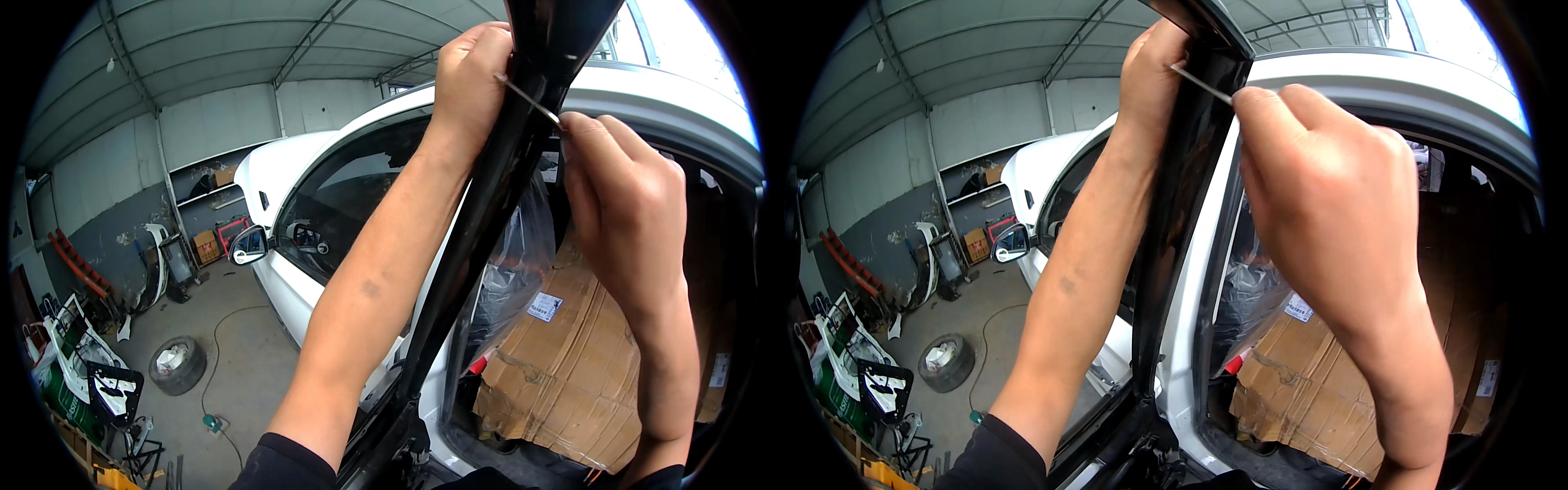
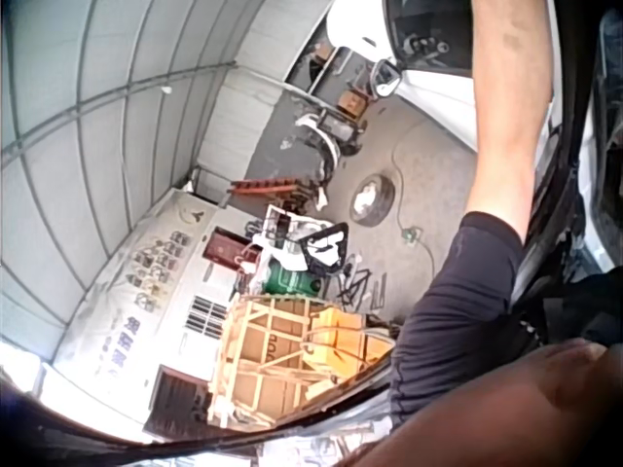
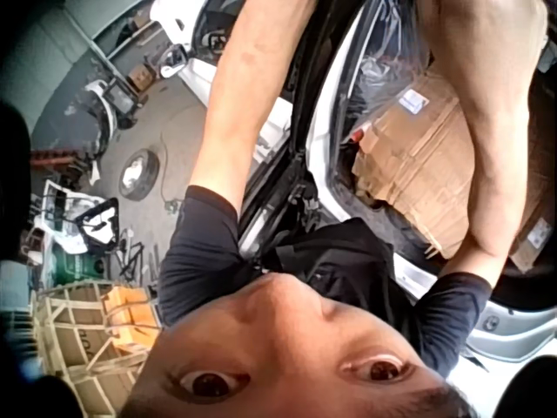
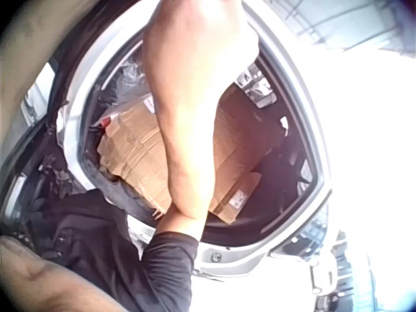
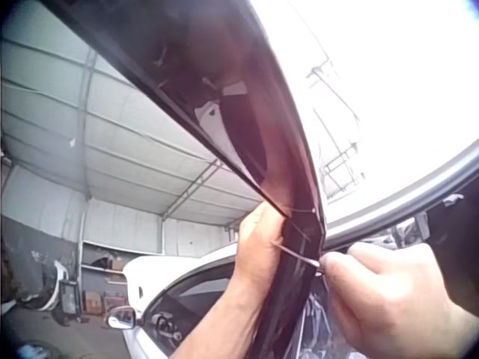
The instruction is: The person removes a rubber weather seal from a car door frame using pliers and a pick tool, then fits a new seal along the door edge, pressing it into place by hand.
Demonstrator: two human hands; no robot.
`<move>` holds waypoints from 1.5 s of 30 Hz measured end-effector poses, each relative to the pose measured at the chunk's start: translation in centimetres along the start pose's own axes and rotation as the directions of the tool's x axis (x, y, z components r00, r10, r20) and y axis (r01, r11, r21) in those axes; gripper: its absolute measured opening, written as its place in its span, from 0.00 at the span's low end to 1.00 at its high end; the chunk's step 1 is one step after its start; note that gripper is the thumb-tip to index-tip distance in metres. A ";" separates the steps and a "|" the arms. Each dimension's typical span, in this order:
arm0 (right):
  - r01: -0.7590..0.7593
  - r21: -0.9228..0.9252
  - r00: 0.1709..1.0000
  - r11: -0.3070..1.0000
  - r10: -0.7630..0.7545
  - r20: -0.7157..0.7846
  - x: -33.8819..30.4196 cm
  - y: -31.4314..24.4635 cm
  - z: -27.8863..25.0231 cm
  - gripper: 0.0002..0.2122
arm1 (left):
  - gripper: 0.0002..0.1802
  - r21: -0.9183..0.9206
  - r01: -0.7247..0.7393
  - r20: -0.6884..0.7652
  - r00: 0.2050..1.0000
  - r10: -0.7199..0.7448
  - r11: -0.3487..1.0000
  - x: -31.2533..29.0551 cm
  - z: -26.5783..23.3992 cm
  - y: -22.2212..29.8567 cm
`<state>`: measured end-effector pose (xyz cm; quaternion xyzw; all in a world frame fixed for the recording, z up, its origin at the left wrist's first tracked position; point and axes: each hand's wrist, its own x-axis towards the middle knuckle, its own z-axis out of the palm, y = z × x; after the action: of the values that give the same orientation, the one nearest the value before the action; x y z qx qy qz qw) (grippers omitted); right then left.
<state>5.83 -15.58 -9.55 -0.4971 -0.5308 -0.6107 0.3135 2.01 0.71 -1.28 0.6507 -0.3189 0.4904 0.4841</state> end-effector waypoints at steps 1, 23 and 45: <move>0.006 0.010 0.999 1.000 -0.005 -0.047 0.3 0.3 -0.2 0.07 | 0.14 -0.010 -0.012 0.013 1.000 0.012 1.000 0.1 0.1 0.0; -0.156 0.060 0.971 0.986 0.164 -0.173 -0.3 -1.8 1.0 0.09 | 0.14 0.033 0.026 -0.016 1.000 -0.025 0.999 0.0 0.4 0.4; -0.180 0.053 0.966 0.982 0.187 -0.178 -0.9 -2.3 1.0 0.09 | 0.16 0.057 0.035 -0.043 0.999 -0.033 0.998 0.6 -0.1 -0.2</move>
<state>4.24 -14.19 -11.20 -0.4804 -0.4625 -0.6123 0.4249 2.40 0.91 -0.76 0.6592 -0.2832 0.5047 0.4802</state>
